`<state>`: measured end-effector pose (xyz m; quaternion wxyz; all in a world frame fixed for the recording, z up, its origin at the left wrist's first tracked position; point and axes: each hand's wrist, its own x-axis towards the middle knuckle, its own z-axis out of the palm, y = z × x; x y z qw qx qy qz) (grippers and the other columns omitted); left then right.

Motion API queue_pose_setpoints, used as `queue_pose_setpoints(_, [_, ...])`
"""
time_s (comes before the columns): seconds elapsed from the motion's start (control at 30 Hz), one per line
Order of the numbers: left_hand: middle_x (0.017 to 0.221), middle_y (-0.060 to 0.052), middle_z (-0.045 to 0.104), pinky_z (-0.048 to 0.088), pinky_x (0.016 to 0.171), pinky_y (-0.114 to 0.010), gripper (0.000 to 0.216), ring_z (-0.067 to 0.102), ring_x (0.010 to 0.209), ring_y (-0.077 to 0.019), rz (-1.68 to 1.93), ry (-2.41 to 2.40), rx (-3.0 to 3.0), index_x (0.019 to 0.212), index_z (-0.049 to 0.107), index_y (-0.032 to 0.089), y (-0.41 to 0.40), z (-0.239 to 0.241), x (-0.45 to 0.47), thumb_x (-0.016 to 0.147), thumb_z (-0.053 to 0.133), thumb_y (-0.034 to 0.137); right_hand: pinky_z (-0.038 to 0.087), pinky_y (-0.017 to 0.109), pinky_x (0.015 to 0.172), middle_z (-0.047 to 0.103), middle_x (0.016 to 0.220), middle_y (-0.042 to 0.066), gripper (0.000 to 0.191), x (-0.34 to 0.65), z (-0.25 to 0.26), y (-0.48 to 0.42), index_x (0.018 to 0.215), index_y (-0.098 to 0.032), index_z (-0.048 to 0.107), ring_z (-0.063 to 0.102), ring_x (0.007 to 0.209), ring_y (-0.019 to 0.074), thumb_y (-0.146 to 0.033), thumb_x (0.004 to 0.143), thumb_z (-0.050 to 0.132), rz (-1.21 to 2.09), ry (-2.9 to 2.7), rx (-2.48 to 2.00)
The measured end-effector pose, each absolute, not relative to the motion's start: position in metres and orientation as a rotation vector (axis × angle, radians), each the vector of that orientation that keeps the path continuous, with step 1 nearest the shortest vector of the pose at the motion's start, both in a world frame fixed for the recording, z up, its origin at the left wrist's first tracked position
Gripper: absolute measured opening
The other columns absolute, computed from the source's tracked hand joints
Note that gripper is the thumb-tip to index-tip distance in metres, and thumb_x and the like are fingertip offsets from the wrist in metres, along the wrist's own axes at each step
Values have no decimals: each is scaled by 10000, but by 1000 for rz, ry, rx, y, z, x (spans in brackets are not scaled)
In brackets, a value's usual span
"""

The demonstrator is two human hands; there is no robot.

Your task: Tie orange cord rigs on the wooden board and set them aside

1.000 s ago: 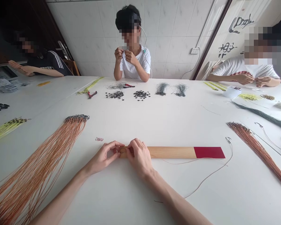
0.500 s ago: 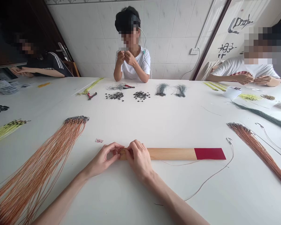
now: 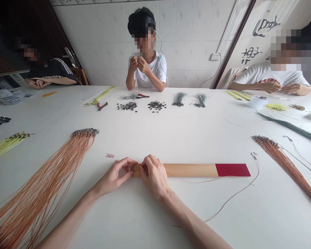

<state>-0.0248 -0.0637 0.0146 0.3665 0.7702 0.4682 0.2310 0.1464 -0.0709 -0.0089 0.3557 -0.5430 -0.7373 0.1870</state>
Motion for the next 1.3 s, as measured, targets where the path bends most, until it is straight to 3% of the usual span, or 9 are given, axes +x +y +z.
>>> queue_pose_setpoints(0.3, [916,1,573,413,826,-322,427,494,868,-181,509,1319,1992,1085,521,290,-68,14,-26,674,600,202,375,241,616,532,734,-17,116,146,-8,-70,704,-205,425,453,666,115,-152,806,443,474,-1902,-1438])
queue_pose_setpoints(1.3, [855,-10,594,405,852,-362,334,523,826,-183,583,1329,2043,1070,542,278,-66,9,-23,741,566,231,379,249,630,539,715,-12,129,146,-6,-70,698,-206,430,479,673,119,-131,802,416,515,-1909,-1388])
